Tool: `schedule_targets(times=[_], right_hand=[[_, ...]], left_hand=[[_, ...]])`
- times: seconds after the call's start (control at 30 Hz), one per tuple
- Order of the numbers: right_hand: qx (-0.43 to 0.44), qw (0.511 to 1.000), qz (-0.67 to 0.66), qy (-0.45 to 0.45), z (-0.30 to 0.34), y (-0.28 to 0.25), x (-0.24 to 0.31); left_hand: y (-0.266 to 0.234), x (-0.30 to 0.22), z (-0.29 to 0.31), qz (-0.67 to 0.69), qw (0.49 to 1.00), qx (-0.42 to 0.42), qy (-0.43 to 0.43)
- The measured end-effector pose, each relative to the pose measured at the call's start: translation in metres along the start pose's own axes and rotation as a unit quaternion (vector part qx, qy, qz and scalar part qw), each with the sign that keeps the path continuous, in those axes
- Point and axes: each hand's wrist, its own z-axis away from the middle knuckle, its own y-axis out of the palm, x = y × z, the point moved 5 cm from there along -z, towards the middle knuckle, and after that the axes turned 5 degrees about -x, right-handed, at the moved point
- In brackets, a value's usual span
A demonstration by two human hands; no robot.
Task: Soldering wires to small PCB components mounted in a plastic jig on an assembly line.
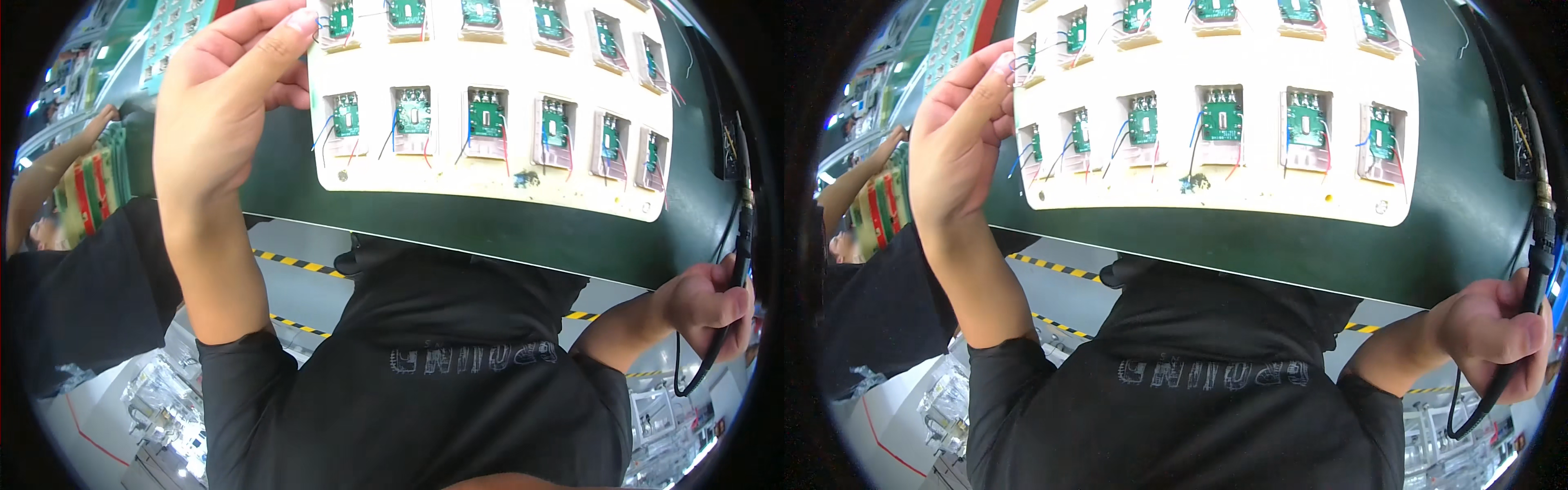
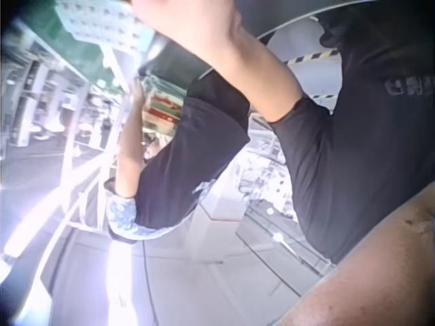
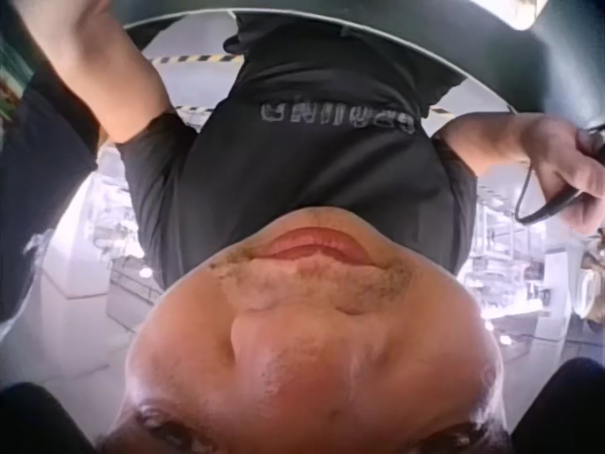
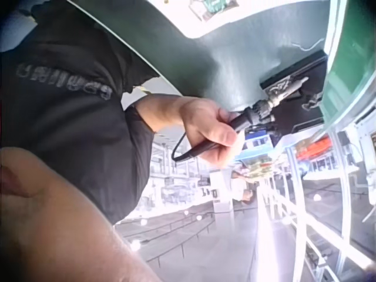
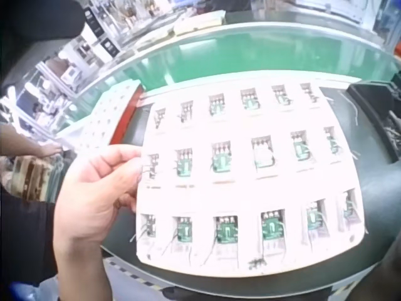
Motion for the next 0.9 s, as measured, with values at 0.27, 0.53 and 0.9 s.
schedule_targets(times=[0.27, 0.53, 0.9], right_hand=[[-0.016, 0.999, 0.034, 0.032, -0.009, 0.012, -0.006], [0.006, 0.997, 0.052, 0.049, -0.011, 0.017, -0.018], [0.008, 0.997, 0.053, 0.062, -0.006, 0.016, -0.022]], left_hand=[[0.004, -0.002, -0.005, 0.003, 1.0, -0.008, 0.021], [0.016, -0.009, -0.011, -0.009, 0.999, -0.047, 0.02], [0.007, -0.003, -0.012, 0.012, 0.998, -0.033, 0.051]])
